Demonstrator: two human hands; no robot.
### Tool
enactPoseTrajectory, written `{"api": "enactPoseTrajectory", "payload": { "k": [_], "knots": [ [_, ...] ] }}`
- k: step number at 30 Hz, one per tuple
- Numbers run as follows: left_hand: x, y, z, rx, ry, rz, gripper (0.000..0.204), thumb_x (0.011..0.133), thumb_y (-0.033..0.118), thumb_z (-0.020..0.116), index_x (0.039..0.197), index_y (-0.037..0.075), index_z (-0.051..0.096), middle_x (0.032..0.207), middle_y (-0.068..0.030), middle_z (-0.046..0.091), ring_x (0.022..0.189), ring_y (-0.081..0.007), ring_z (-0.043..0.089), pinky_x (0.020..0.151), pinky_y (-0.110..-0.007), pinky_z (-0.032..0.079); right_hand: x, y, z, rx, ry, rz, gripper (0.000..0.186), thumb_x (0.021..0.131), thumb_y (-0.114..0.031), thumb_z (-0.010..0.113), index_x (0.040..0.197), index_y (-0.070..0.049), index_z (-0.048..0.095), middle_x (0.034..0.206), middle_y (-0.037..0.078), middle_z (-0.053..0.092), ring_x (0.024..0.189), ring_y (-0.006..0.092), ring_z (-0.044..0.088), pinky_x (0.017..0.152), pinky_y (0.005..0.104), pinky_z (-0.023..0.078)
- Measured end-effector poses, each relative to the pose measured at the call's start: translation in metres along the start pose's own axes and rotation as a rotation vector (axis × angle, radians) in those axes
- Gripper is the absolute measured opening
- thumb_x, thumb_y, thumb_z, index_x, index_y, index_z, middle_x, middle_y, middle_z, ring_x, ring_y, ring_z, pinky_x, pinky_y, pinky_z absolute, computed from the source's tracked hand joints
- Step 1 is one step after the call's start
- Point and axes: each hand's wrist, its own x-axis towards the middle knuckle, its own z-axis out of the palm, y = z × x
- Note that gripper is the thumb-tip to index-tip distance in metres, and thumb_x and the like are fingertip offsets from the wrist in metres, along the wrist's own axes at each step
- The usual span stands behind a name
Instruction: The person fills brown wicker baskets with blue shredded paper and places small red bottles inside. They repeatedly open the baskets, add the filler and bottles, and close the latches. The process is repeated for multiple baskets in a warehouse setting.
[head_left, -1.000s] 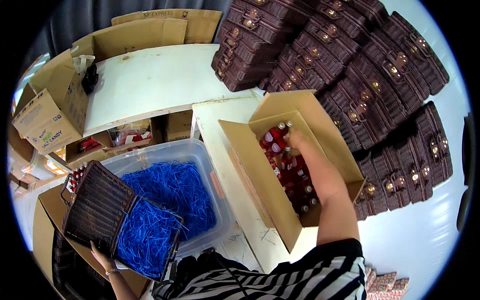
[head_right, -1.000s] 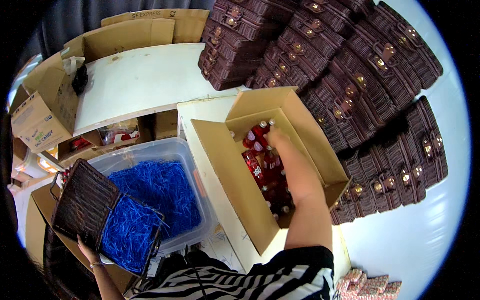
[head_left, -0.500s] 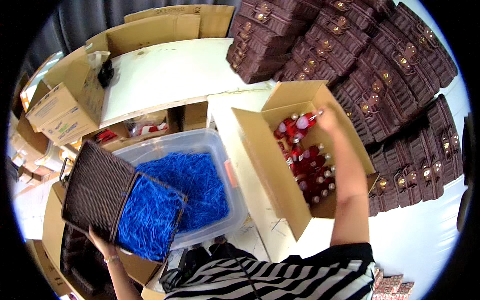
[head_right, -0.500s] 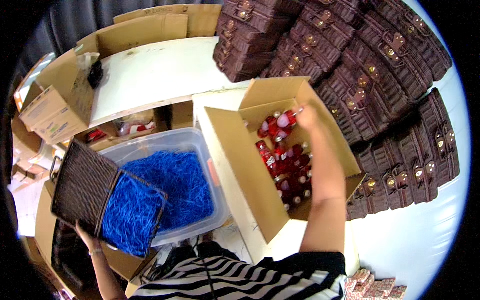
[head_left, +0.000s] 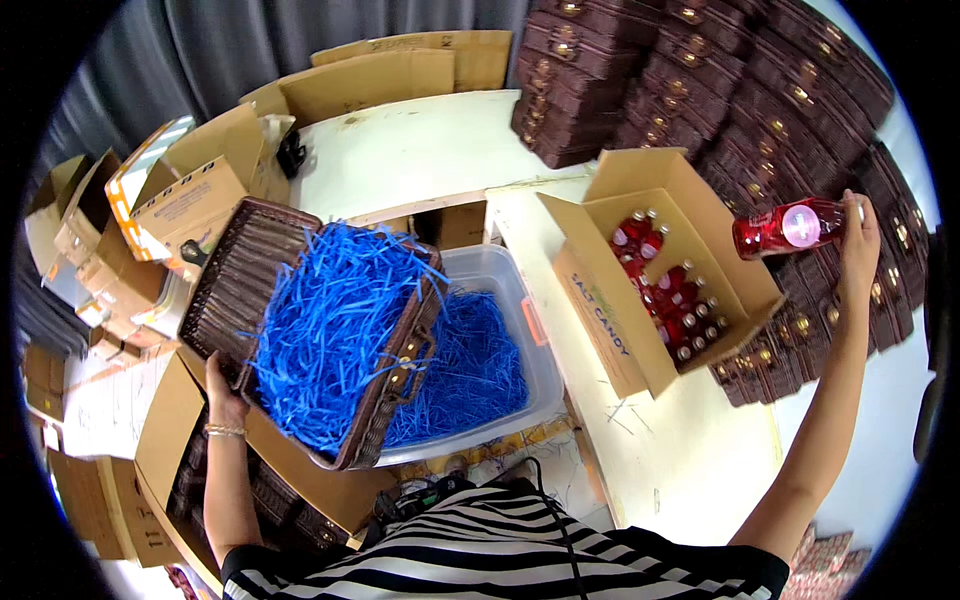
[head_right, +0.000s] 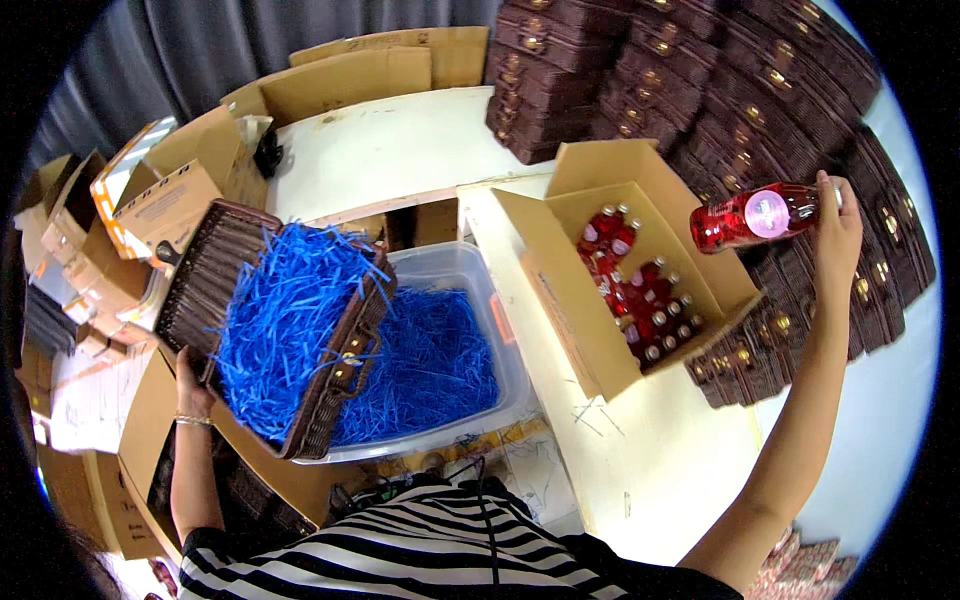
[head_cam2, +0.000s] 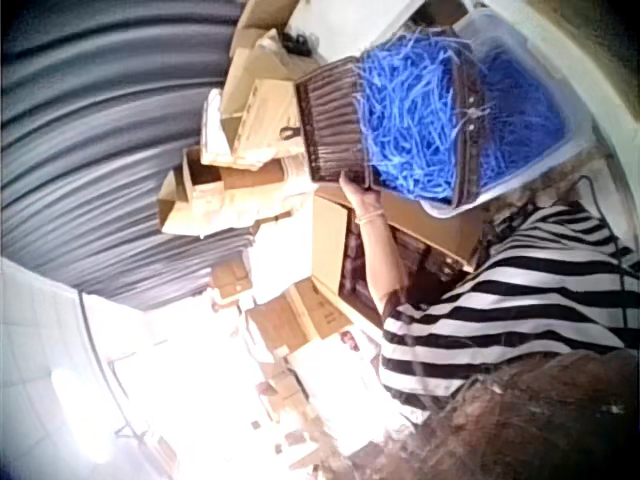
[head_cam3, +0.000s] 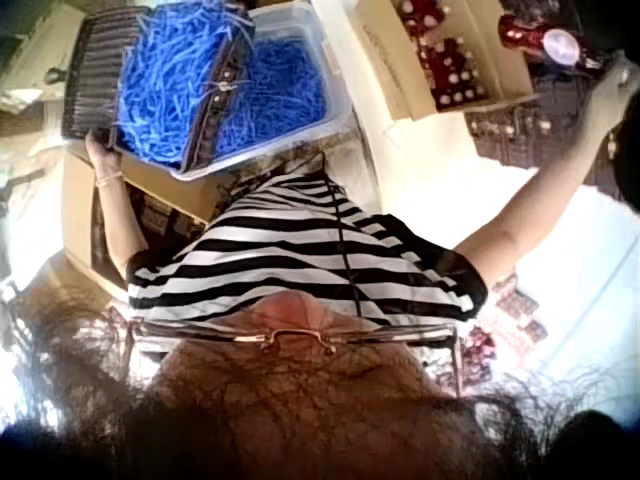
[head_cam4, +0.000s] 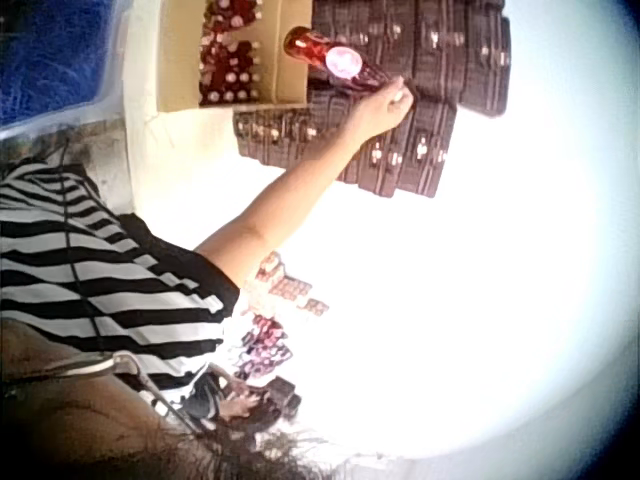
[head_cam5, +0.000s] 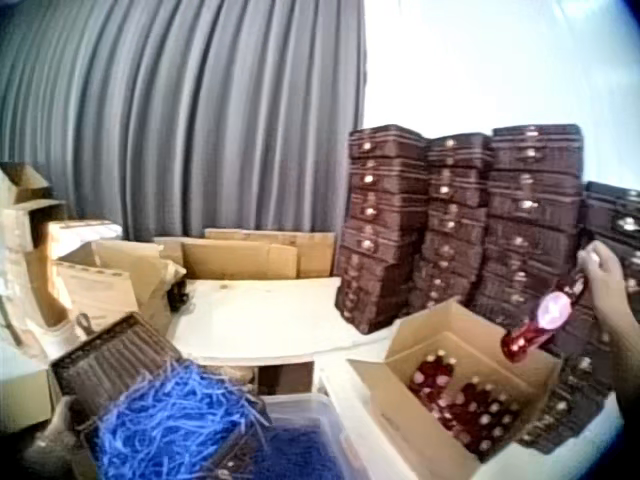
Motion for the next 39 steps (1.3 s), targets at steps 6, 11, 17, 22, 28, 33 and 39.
{"api": "enactPoseTrajectory", "payload": {
  "k": [6, 11, 17, 22, 28, 33, 39],
  "knots": [
    [-0.084, 0.051, 0.022, 0.135, -0.307, 0.126, 0.044, 0.096, 0.039, 0.055, 0.123, 0.006, 0.062, 0.121, -0.0110, 0.066, 0.108, -0.0281, 0.062, 0.097, -0.043, 0.050, -0.092, -0.037, -0.127, 0.053, 0.138, 0.007, 0.023, 0.101, -0.027, 0.053, 0.096, -0.006, 0.059, 0.081, -0.004, 0.053, 0.070, 0.0033, 0.045, 0.062, 0.0188, 0.035],
    [-0.203, 0.060, 0.108, 0.290, -0.622, 0.019, 0.050, 0.098, 0.045, 0.053, 0.130, 0.006, 0.057, 0.123, -0.0112, 0.065, 0.109, -0.0265, 0.063, 0.099, -0.042, 0.050, -0.177, -0.038, -0.247, 0.040, 0.190, -0.002, 0.017, 0.099, -0.019, 0.053, 0.089, -0.006, 0.056, 0.080, -0.004, 0.052, 0.065, 0.0026, 0.044, 0.060, 0.0180, 0.035],
    [-0.311, -0.009, 0.209, 0.311, -0.632, 0.234, 0.047, 0.098, 0.041, 0.056, 0.130, 0.007, 0.059, 0.123, -0.0073, 0.066, 0.107, -0.0212, 0.065, 0.095, -0.035, 0.052, -0.258, -0.039, -0.394, -0.076, 0.196, -0.047, 0.009, 0.092, -0.010, 0.050, 0.085, -0.004, 0.051, 0.080, -0.001, 0.048, 0.070, 0.0047, 0.040, 0.063, 0.0183, 0.033],
    [-0.455, -0.148, 0.341, 0.459, -0.683, 0.014, 0.049, 0.099, 0.041, 0.053, 0.136, 0.009, 0.055, 0.132, -0.0040, 0.060, 0.119, -0.0169, 0.057, 0.101, -0.032, 0.047, -0.316, -0.029, -0.503, -0.190, 0.261, -0.070, 0.012, 0.090, -0.013, 0.052, 0.085, -0.004, 0.049, 0.079, 0.000, 0.044, 0.071, 0.0080, 0.037, 0.064, 0.0212, 0.030],
    [-0.583, -0.339, 0.444, 0.618, -1.185, -0.346, 0.053, 0.095, 0.045, 0.058, 0.128, 0.003, 0.056, 0.123, -0.0094, 0.063, 0.115, -0.0190, 0.059, 0.100, -0.034, 0.047, -0.398, -0.048, -0.611, -0.245, 0.470, -0.029, 0.026, 0.090, -0.026, 0.058, 0.084, -0.002, 0.046, 0.078, 0.003, 0.039, 0.073, 0.0119, 0.036, 0.070, 0.0243, 0.032],
    [-0.634, -0.520, 0.492, 0.594, -1.590, -0.505, 0.060, 0.098, 0.042, 0.054, 0.133, -0.006, 0.051, 0.136, -0.0138, 0.057, 0.119, -0.0216, 0.057, 0.105, -0.032, 0.041, -0.424, -0.044, -0.610, -0.343, 0.463, 0.141, 0.029, 0.089, -0.029, 0.058, 0.082, -0.003, 0.049, 0.079, 0.004, 0.046, 0.073, 0.0126, 0.043, 0.069, 0.0263, 0.039],
    [-0.651, -0.725, 0.440, 0.798, -1.809, -0.658, 0.056, 0.098, 0.039, 0.053, 0.128, -0.008, 0.055, 0.124, -0.0143, 0.064, 0.111, -0.0198, 0.061, 0.098, -0.032, 0.046, -0.454, 0.071, -0.500, -0.412, 0.301, 0.435, 0.019, 0.089, -0.020, 0.057, 0.085, -0.002, 0.056, 0.080, 0.006, 0.055, 0.075, 0.0137, 0.052, 0.068, 0.0281, 0.043]
  ]
}}
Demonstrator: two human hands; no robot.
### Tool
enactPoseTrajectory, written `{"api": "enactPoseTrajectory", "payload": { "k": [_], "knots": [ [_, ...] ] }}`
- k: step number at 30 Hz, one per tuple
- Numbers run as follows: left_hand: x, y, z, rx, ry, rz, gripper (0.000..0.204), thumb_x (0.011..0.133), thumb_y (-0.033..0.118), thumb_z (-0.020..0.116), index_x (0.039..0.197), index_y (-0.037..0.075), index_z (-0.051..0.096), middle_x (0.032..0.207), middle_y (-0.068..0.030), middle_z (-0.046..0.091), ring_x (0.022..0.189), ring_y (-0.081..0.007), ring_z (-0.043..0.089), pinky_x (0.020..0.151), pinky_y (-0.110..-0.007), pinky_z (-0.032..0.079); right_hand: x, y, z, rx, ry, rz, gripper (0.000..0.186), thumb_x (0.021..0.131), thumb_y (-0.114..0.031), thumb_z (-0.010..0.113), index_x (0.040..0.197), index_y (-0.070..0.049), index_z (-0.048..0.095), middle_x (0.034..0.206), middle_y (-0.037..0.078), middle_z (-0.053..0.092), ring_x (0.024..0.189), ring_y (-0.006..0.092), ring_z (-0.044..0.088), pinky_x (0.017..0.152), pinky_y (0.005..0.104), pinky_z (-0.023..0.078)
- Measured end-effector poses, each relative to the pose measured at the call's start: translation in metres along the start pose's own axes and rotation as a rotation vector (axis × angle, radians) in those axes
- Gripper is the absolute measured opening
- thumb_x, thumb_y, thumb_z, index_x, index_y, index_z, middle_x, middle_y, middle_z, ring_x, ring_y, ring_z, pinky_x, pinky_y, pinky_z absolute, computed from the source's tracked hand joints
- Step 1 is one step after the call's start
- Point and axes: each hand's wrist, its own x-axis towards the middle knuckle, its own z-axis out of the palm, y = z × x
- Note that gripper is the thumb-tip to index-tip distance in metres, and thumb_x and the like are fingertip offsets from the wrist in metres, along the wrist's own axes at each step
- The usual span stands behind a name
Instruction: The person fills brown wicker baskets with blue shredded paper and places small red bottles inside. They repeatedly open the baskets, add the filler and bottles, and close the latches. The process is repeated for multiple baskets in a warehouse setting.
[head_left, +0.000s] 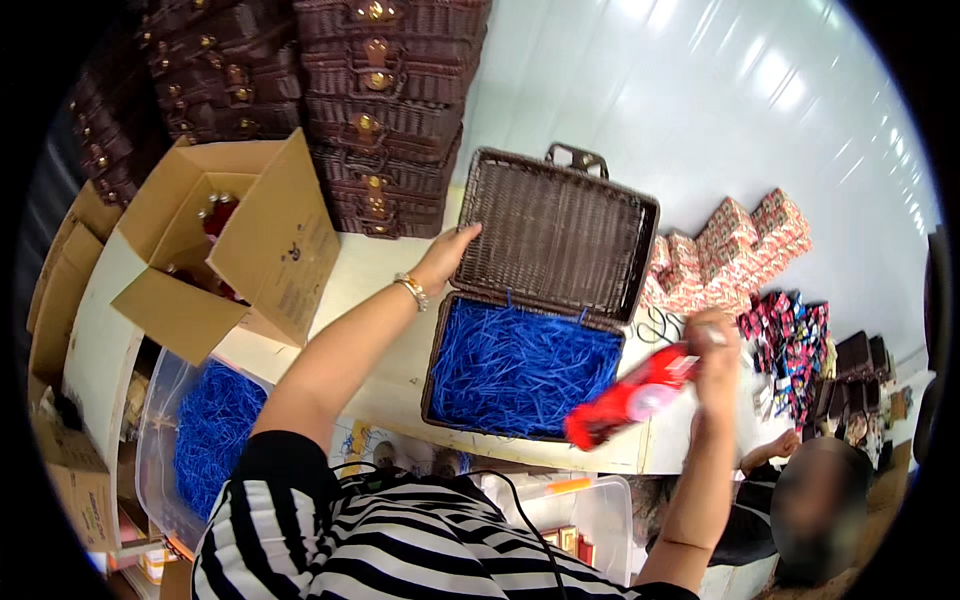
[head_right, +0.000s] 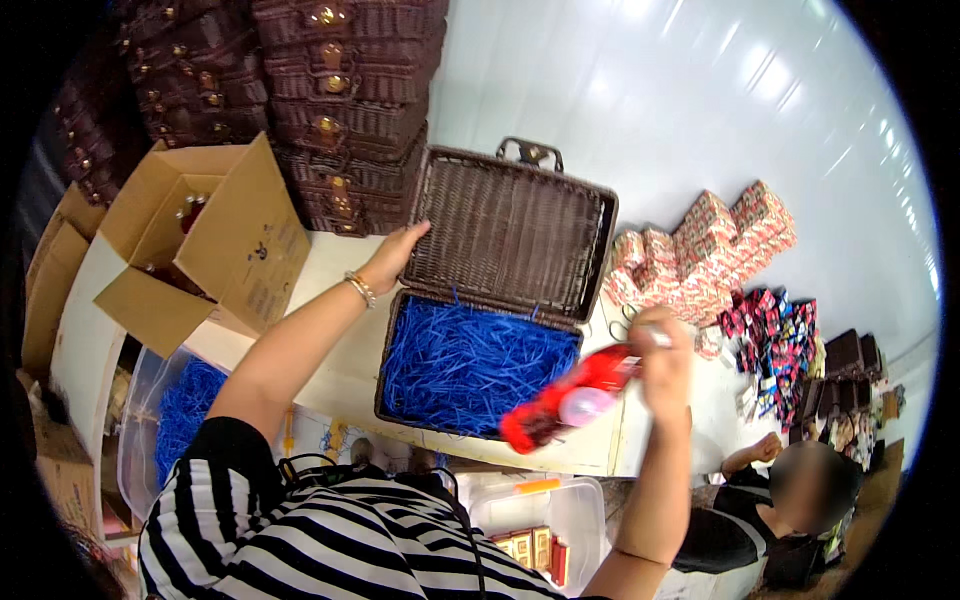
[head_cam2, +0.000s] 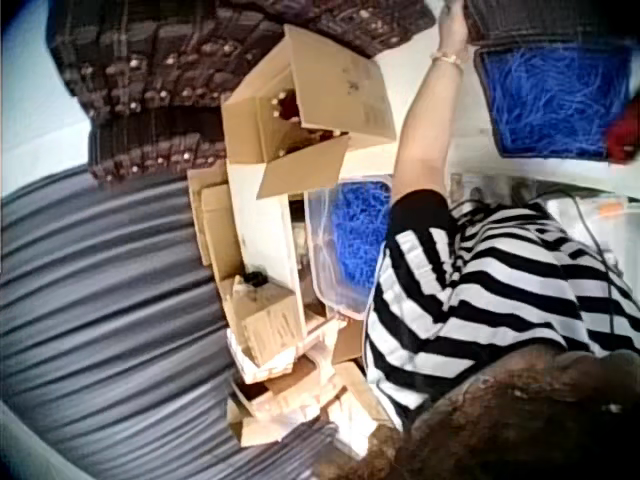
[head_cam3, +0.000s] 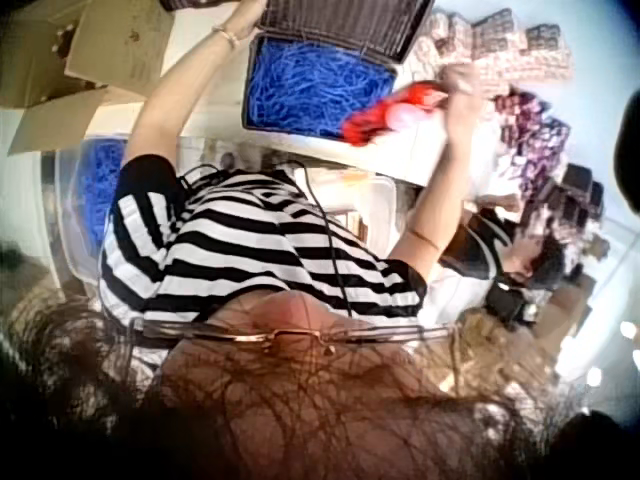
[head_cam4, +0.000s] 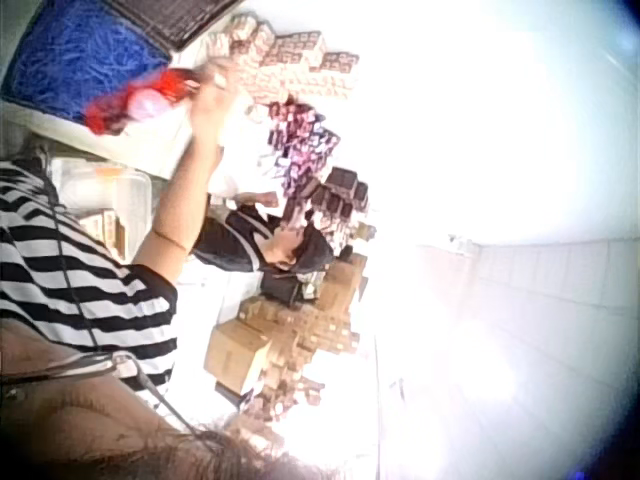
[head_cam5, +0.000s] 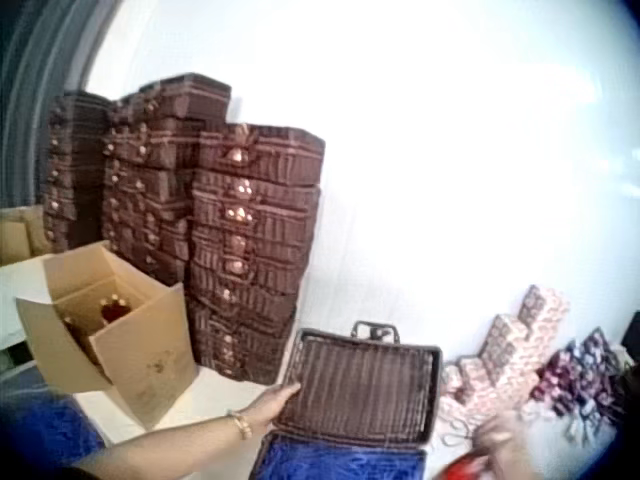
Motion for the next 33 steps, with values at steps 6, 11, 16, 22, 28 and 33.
{"api": "enactPoseTrajectory", "payload": {
  "k": [6, 11, 16, 22, 28, 33],
  "knots": [
    [0.062, -0.129, -0.011, -0.022, 0.017, -0.224, 0.058, 0.096, 0.041, 0.058, 0.127, -0.008, 0.056, 0.121, -0.0147, 0.065, 0.108, -0.0207, 0.063, 0.093, -0.032, 0.048, -0.013, 0.115, 0.159, 0.122, -0.312, 0.267, 0.018, 0.092, -0.019, 0.059, 0.088, -0.002, 0.058, 0.077, 0.005, 0.057, 0.073, 0.0131, 0.053, 0.066, 0.0290, 0.045],
    [0.092, -0.170, -0.042, -0.032, 0.085, -0.244, 0.059, 0.096, 0.041, 0.057, 0.129, -0.008, 0.055, 0.125, -0.0140, 0.064, 0.112, -0.0205, 0.061, 0.096, -0.032, 0.047, -0.006, 0.181, 0.263, 0.303, -0.617, 0.451, 0.020, 0.094, -0.022, 0.061, 0.090, -0.002, 0.059, 0.074, 0.005, 0.057, 0.071, 0.0130, 0.053, 0.065, 0.0294, 0.045],
    [0.118, -0.186, -0.055, 0.069, 0.154, -0.272, 0.062, 0.095, 0.042, 0.058, 0.131, -0.009, 0.054, 0.124, -0.0155, 0.064, 0.110, -0.0218, 0.062, 0.095, -0.033, 0.047, -0.010, 0.219, 0.316, 0.335, -0.814, 0.483, 0.023, 0.094, -0.024, 0.061, 0.092, -0.002, 0.059, 0.073, 0.005, 0.056, 0.069, 0.0153, 0.052, 0.065, 0.0299, 0.045],
    [0.130, -0.207, -0.068, 0.080, 0.148, -0.275, 0.064, 0.095, 0.045, 0.057, 0.131, -0.008, 0.053, 0.123, -0.0158, 0.064, 0.108, -0.0219, 0.062, 0.092, -0.032, 0.047, -0.027, 0.204, 0.353, 0.014, -0.663, 0.368, 0.031, 0.091, -0.019, 0.068, 0.110, 0.000, 0.053, 0.090, 0.023, 0.066, 0.079, 0.0367, 0.066, 0.068, 0.0428, 0.053],
    [0.139, -0.208, -0.065, 0.184, 0.132, -0.253, 0.064, 0.095, 0.046, 0.057, 0.129, -0.008, 0.055, 0.121, -0.0147, 0.065, 0.105, -0.0209, 0.063, 0.091, -0.031, 0.047, -0.062, 0.200, 0.386, -0.409, -0.424, 0.272, 0.023, 0.090, -0.017, 0.066, 0.099, -0.002, 0.051, 0.086, 0.019, 0.063, 0.077, 0.0373, 0.066, 0.068, 0.0434, 0.056],
    [0.142, -0.215, -0.060, 0.131, 0.117, -0.228, 0.066, 0.092, 0.051, 0.059, 0.123, -0.008, 0.059, 0.113, -0.0151, 0.067, 0.103, -0.0215, 0.064, 0.090, -0.032, 0.047, -0.067, 0.205, 0.381, -0.418, -0.334, 0.273, 0.019, 0.091, -0.018, 0.065, 0.092, -0.002, 0.053, 0.085, 0.018, 0.061, 0.082, 0.0358, 0.063, 0.069, 0.0428, 0.054]
  ]
}}
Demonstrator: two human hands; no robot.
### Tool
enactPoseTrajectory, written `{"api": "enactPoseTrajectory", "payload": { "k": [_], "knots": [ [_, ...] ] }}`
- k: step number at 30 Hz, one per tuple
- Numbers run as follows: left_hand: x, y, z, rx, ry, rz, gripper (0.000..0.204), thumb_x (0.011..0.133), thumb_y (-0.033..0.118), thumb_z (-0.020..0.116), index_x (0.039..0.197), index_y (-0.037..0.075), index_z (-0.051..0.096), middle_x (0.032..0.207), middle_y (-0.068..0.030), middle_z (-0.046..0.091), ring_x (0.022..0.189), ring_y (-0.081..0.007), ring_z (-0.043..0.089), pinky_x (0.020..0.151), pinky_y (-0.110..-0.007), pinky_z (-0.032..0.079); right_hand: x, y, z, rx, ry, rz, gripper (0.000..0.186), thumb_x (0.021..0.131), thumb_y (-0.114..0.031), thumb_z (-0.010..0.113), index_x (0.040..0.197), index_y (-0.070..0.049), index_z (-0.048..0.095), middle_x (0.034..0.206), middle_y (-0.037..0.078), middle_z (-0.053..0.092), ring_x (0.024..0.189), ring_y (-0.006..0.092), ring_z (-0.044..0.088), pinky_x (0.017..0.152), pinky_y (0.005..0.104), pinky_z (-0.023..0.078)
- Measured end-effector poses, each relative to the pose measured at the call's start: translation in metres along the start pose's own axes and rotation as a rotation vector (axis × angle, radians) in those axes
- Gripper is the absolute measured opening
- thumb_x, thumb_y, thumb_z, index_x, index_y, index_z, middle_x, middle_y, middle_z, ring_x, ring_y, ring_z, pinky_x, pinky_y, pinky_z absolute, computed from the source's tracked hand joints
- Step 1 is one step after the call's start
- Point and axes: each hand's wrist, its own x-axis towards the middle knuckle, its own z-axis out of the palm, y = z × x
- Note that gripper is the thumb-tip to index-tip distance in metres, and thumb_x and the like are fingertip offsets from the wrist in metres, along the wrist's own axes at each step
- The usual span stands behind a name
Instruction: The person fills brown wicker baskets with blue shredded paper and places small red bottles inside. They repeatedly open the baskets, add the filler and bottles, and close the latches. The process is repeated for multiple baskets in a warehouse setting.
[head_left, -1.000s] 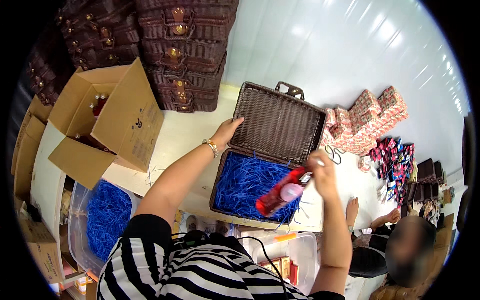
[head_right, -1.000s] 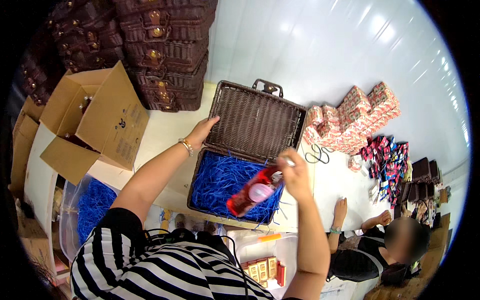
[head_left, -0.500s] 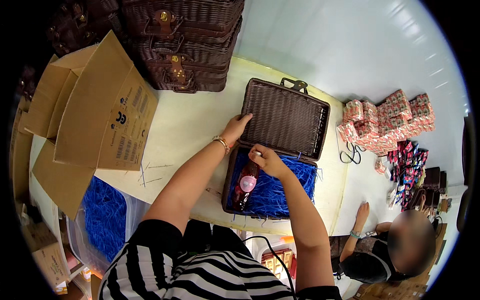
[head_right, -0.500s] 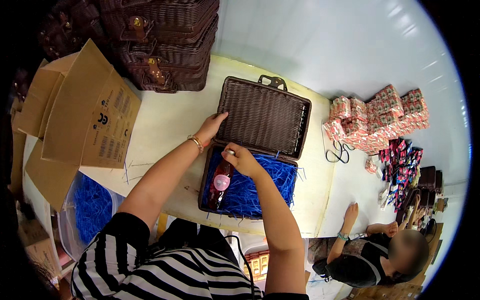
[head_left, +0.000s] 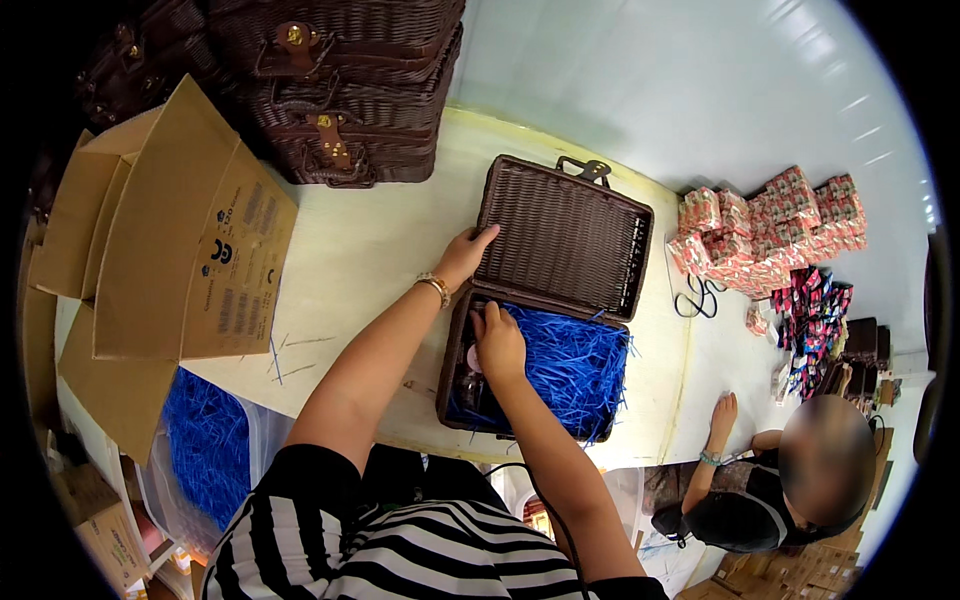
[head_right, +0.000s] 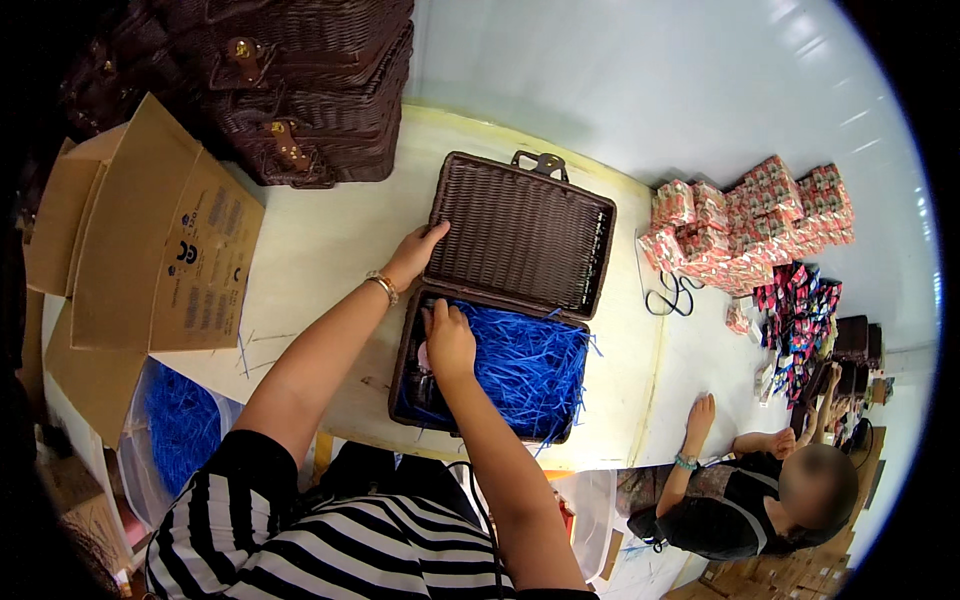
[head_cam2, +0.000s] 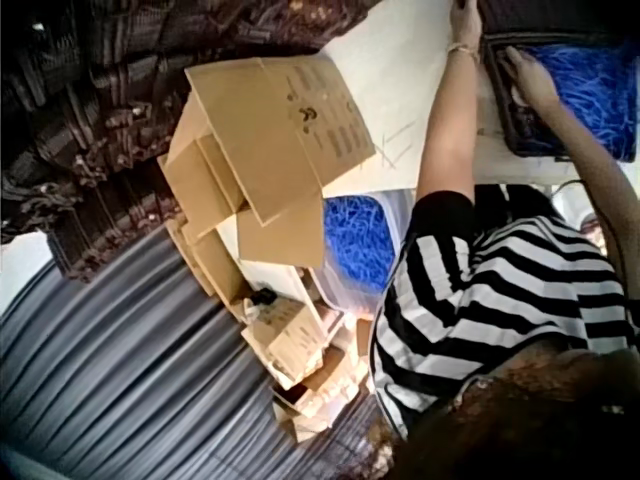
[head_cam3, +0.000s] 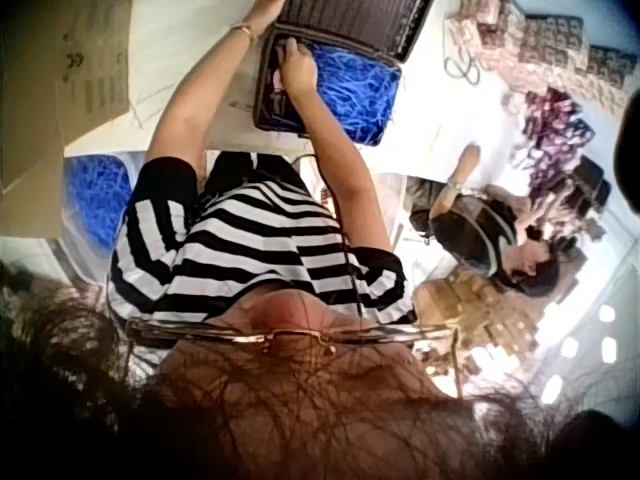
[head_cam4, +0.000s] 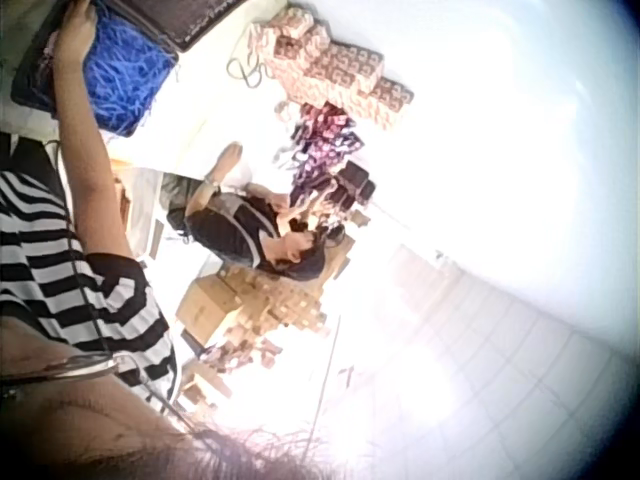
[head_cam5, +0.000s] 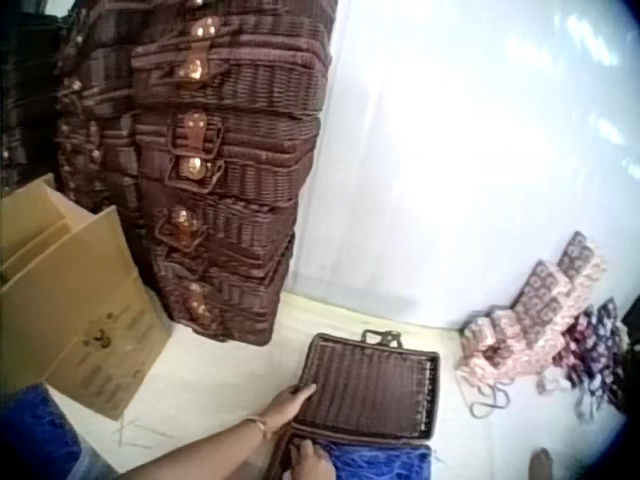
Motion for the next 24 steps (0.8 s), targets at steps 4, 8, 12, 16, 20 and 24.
{"api": "enactPoseTrajectory", "payload": {
  "k": [4, 8, 12, 16, 20, 24],
  "knots": [
    [0.007, -0.012, -0.005, 0.079, 0.115, 0.111, 0.072, 0.090, 0.058, 0.059, 0.120, -0.008, 0.061, 0.115, -0.0192, 0.068, 0.106, -0.0268, 0.064, 0.092, -0.034, 0.047, -0.014, 0.006, -0.067, 0.122, 0.163, -0.077, 0.030, 0.092, -0.020, 0.063, 0.109, -0.001, 0.049, 0.106, 0.021, 0.050, 0.101, 0.0395, 0.049, 0.083, 0.0470, 0.043],
    [0.002, -0.004, -0.001, 0.298, 0.181, 0.181, 0.074, 0.092, 0.060, 0.054, 0.112, -0.009, 0.065, 0.107, -0.0250, 0.069, 0.104, -0.0323, 0.066, 0.091, -0.037, 0.049, -0.033, 0.095, -0.147, -0.222, 0.167, 0.058, 0.061, 0.092, -0.031, 0.061, 0.137, 0.000, 0.034, 0.141, 0.024, 0.030, 0.131, 0.0427, 0.026, 0.105, 0.0539, 0.026],
    [-0.017, 0.018, 0.016, 0.573, 0.371, 0.269, 0.059, 0.095, 0.047, 0.055, 0.122, -0.006, 0.060, 0.118, -0.0230, 0.063, 0.110, -0.0358, 0.060, 0.096, -0.041, 0.046, -0.068, 0.114, -0.122, -0.414, -0.119, 0.175, 0.074, 0.092, -0.036, 0.060, 0.148, 0.003, 0.031, 0.157, 0.028, 0.021, 0.147, 0.0446, 0.013, 0.117, 0.0582, 0.017],
    [-0.065, 0.045, 0.055, 0.877, 0.277, 0.845, 0.051, 0.095, 0.031, 0.058, 0.134, -0.001, 0.050, 0.134, -0.0210, 0.050, 0.127, -0.0366, 0.047, 0.106, -0.045, 0.039, -0.083, 0.103, -0.060, -0.386, -0.378, 0.166, 0.071, 0.091, -0.037, 0.060, 0.142, 0.007, 0.039, 0.154, 0.034, 0.022, 0.148, 0.0454, 0.011, 0.117, 0.0599, 0.016],
    [-0.125, 0.016, 0.108, 1.125, -0.467, 0.878, 0.060, 0.095, 0.034, 0.056, 0.144, 0.002, 0.041, 0.149, -0.0205, 0.036, 0.140, -0.0370, 0.033, 0.117, -0.046, 0.027, -0.074, 0.124, -0.067, -0.120, -0.316, 0.067, 0.063, 0.086, -0.025, 0.066, 0.138, 0.003, 0.045, 0.151, 0.033, 0.027, 0.145, 0.0471, 0.018, 0.116, 0.0577, 0.021],
    [-0.144, -0.033, 0.129, 1.344, -0.517, 0.722, 0.075, 0.093, 0.052, 0.055, 0.150, 0.007, 0.035, 0.158, -0.0189, 0.025, 0.147, -0.0348, 0.019, 0.121, -0.050, 0.014, -0.094, 0.128, -0.127, 0.140, -0.146, -0.006, 0.056, 0.082, -0.009, 0.066, 0.136, -0.001, 0.049, 0.149, 0.027, 0.035, 0.138, 0.0427, 0.032, 0.112, 0.0490, 0.032]
  ]
}}
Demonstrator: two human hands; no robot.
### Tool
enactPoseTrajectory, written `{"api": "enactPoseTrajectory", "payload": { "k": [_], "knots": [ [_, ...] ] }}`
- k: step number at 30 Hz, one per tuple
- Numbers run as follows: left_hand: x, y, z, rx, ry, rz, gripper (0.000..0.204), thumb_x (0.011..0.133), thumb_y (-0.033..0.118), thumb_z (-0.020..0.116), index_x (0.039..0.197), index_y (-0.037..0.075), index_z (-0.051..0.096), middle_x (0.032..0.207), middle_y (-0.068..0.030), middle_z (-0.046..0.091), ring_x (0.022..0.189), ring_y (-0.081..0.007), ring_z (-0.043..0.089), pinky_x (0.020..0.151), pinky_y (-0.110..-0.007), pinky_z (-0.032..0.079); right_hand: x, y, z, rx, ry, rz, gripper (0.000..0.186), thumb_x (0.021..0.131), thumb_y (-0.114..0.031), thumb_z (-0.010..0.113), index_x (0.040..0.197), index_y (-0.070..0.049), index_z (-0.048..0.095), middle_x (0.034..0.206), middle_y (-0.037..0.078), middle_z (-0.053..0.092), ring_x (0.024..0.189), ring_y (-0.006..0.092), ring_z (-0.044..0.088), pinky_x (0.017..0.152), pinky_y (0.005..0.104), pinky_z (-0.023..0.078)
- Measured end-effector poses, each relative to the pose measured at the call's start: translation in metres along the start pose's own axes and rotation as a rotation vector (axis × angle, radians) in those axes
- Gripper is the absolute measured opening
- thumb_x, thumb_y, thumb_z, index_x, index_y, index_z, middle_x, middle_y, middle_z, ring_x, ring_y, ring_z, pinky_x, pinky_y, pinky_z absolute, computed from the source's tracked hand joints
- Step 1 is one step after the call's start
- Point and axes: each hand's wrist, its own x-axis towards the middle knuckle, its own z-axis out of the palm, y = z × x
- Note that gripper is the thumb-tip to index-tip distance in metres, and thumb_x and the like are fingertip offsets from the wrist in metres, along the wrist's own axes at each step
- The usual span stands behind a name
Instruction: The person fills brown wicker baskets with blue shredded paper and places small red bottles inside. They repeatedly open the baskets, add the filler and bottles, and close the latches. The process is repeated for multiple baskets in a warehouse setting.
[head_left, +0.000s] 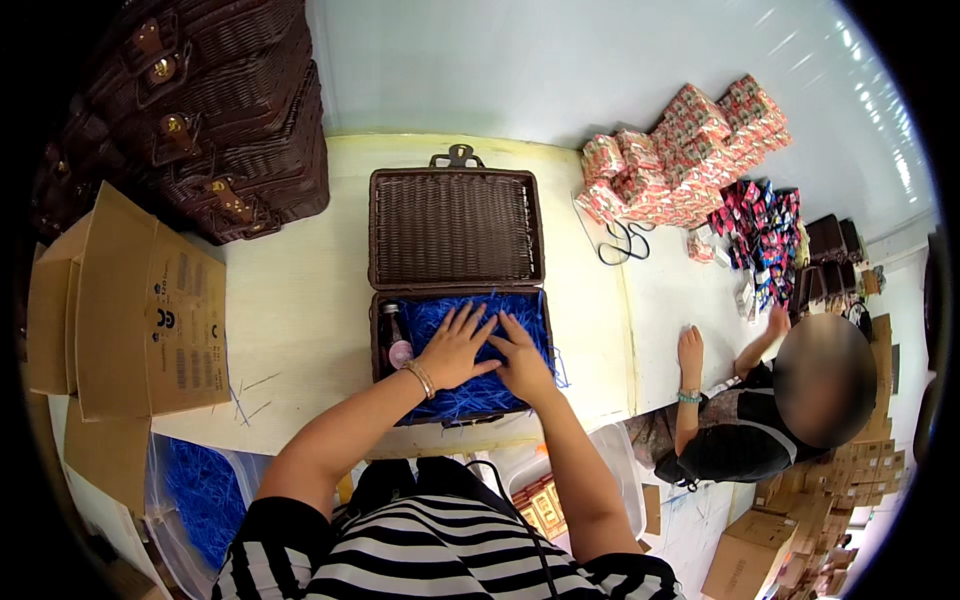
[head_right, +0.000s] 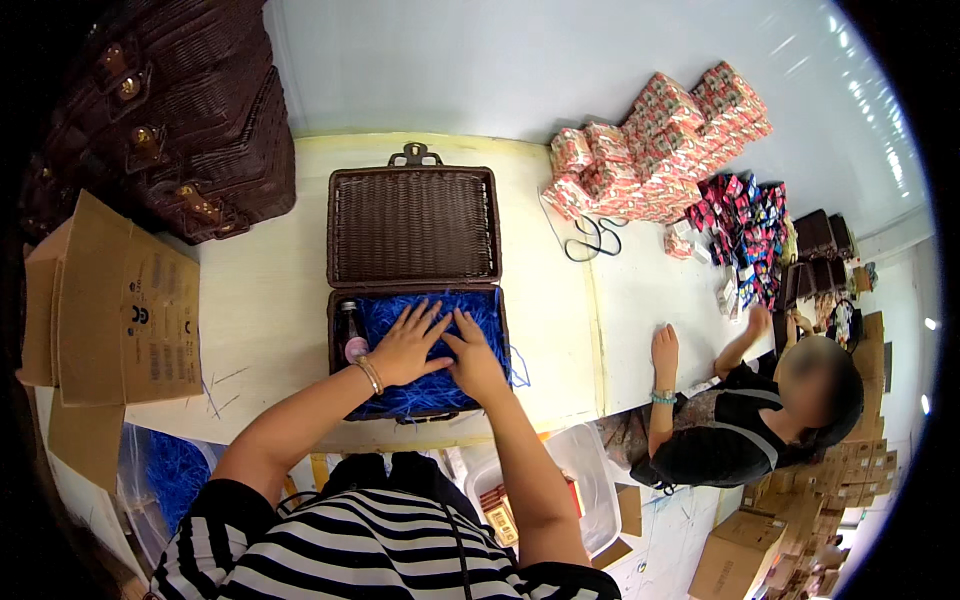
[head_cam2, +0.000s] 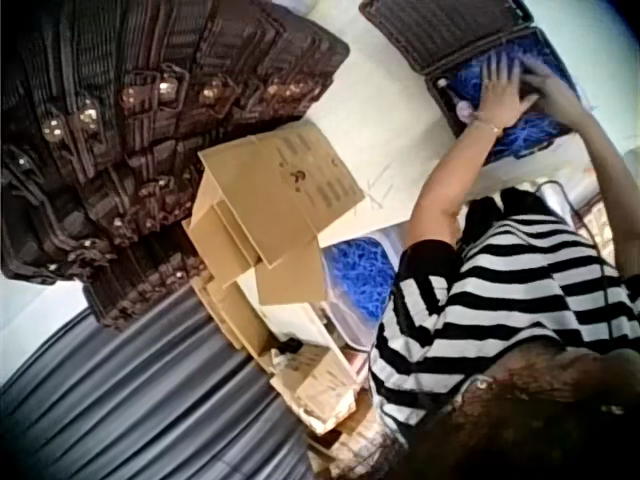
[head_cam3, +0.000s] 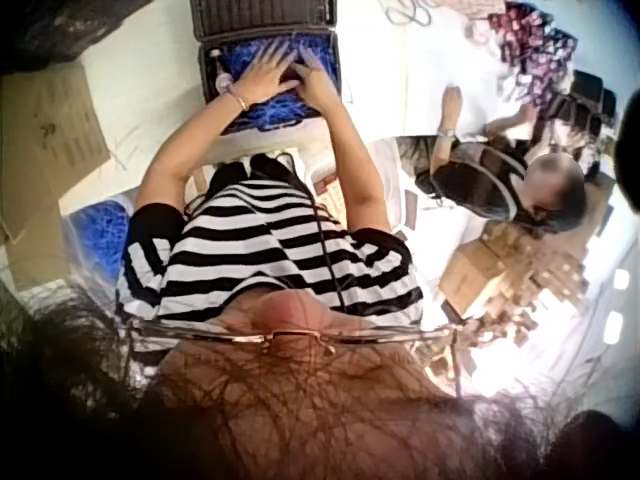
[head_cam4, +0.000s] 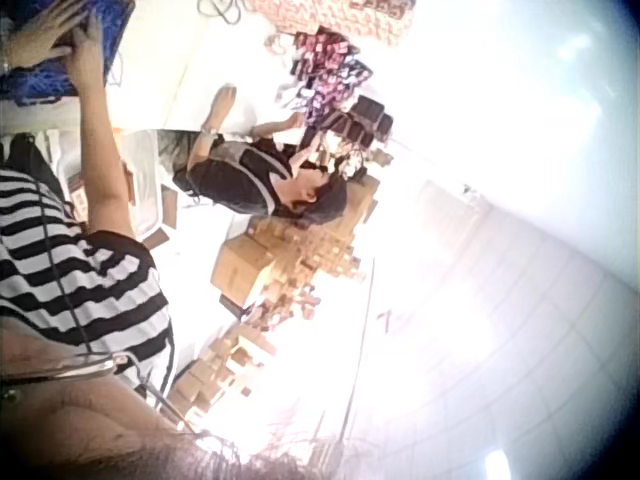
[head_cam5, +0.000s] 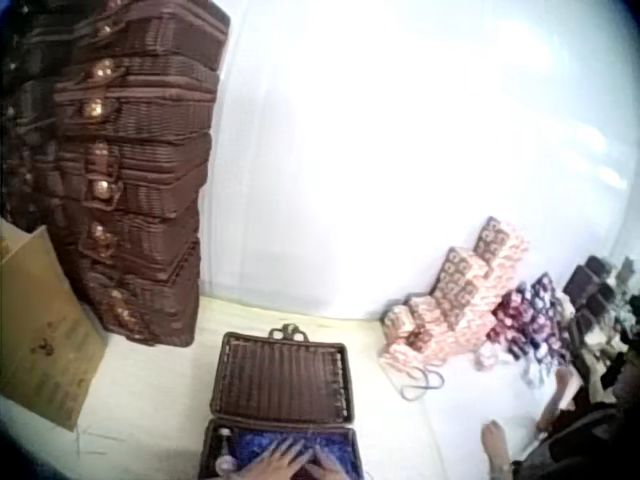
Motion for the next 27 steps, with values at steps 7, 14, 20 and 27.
{"api": "enactPoseTrajectory", "payload": {
  "k": [7, 14, 20, 27],
  "knots": [
    [0.009, -0.002, 0.009, 0.205, 0.034, 0.066, 0.081, 0.084, 0.059, 0.064, 0.145, 0.010, 0.043, 0.151, -0.0198, 0.035, 0.142, -0.0359, 0.027, 0.118, -0.051, 0.020, -0.078, 0.045, -0.072, 0.604, 0.417, 0.361, 0.063, 0.084, 0.000, 0.064, 0.143, -0.008, 0.042, 0.145, 0.014, 0.047, 0.123, 0.0303, 0.054, 0.097, 0.0392, 0.048],
    [-0.032, 0.028, -0.070, 0.082, 0.333, 0.026, 0.056, 0.083, 0.044, 0.069, 0.122, 0.005, 0.057, 0.141, -0.0191, 0.042, 0.136, -0.0393, 0.032, 0.111, -0.057, 0.024, -0.070, 0.019, -0.061, 0.134, 0.081, 0.464, 0.044, 0.080, -0.019, 0.077, 0.117, -0.003, 0.060, 0.103, 0.019, 0.066, 0.091, 0.0342, 0.066, 0.078, 0.0412, 0.053],
    [-0.067, 0.056, -0.066, 0.104, 0.257, 0.252, 0.032, 0.082, 0.025, 0.068, 0.105, 0.005, 0.059, 0.133, -0.0155, 0.049, 0.128, -0.0339, 0.043, 0.105, -0.051, 0.035, -0.020, -0.011, -0.070, -0.094, 0.147, 0.342, 0.024, 0.083, -0.017, 0.073, 0.075, 0.002, 0.060, 0.073, 0.018, 0.065, 0.066, 0.0315, 0.065, 0.059, 0.0413, 0.050],
    [-0.039, 0.114, -0.005, 0.078, -0.091, 0.529, 0.057, 0.088, 0.029, 0.062, 0.136, 0.002, 0.049, 0.143, -0.0147, 0.047, 0.135, -0.0295, 0.043, 0.113, -0.042, 0.033, 0.066, -0.023, -0.054, 0.070, -0.403, 0.072, 0.034, 0.095, -0.028, 0.065, 0.105, 0.004, 0.069, 0.092, 0.016, 0.071, 0.081, 0.0178, 0.066, 0.067, 0.0325, 0.055]
  ]
}}
